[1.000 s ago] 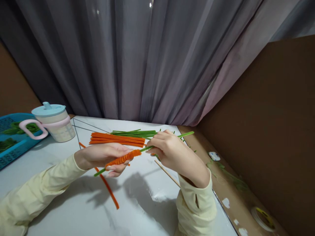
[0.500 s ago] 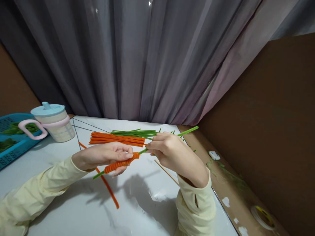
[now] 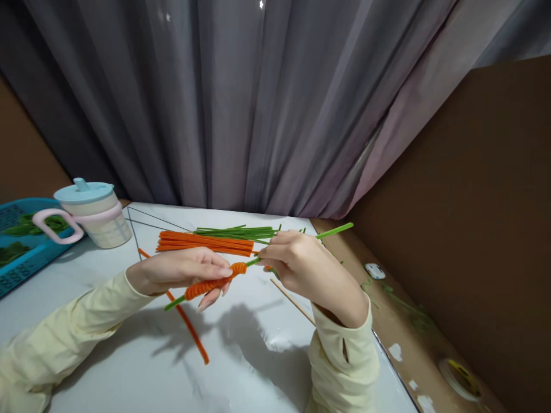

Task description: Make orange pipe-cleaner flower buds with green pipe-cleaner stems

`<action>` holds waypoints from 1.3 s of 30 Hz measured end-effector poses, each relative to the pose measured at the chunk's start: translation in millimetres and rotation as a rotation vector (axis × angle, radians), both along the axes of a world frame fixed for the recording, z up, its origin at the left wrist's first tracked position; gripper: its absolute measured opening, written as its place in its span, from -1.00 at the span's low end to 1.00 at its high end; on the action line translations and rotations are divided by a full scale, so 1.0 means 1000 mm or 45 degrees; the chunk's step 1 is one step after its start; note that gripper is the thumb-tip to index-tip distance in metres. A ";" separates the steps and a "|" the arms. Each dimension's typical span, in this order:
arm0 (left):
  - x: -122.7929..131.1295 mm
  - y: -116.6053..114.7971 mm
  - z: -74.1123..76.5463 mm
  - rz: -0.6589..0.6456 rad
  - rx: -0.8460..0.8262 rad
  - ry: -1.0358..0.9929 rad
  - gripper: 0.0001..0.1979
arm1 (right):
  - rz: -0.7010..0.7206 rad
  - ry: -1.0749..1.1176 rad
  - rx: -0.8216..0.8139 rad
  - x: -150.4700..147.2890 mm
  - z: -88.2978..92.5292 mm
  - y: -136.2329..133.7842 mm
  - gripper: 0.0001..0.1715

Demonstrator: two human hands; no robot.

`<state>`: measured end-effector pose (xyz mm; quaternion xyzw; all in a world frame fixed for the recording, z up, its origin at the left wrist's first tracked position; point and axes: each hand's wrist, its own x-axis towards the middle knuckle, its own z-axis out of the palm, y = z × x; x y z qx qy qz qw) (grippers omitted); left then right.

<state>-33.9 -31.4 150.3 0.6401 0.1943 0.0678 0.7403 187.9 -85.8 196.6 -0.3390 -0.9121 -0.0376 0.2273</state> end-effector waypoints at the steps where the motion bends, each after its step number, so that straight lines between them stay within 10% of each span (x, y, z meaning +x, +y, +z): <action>1: 0.000 0.000 0.001 0.001 0.005 0.014 -0.68 | -0.001 -0.003 -0.007 0.000 0.000 0.000 -0.68; 12: 0.003 -0.001 0.000 -0.024 0.056 -0.068 -0.64 | 0.024 0.001 -0.003 -0.001 -0.002 0.002 -0.66; 23: 0.005 -0.012 0.000 0.069 -0.386 -0.065 -0.63 | 0.020 -0.053 -0.019 -0.009 -0.008 0.005 -0.74; 39: 0.003 -0.014 0.003 0.089 -0.163 -0.139 -0.60 | -0.052 -0.146 -0.060 -0.017 0.001 -0.021 -0.70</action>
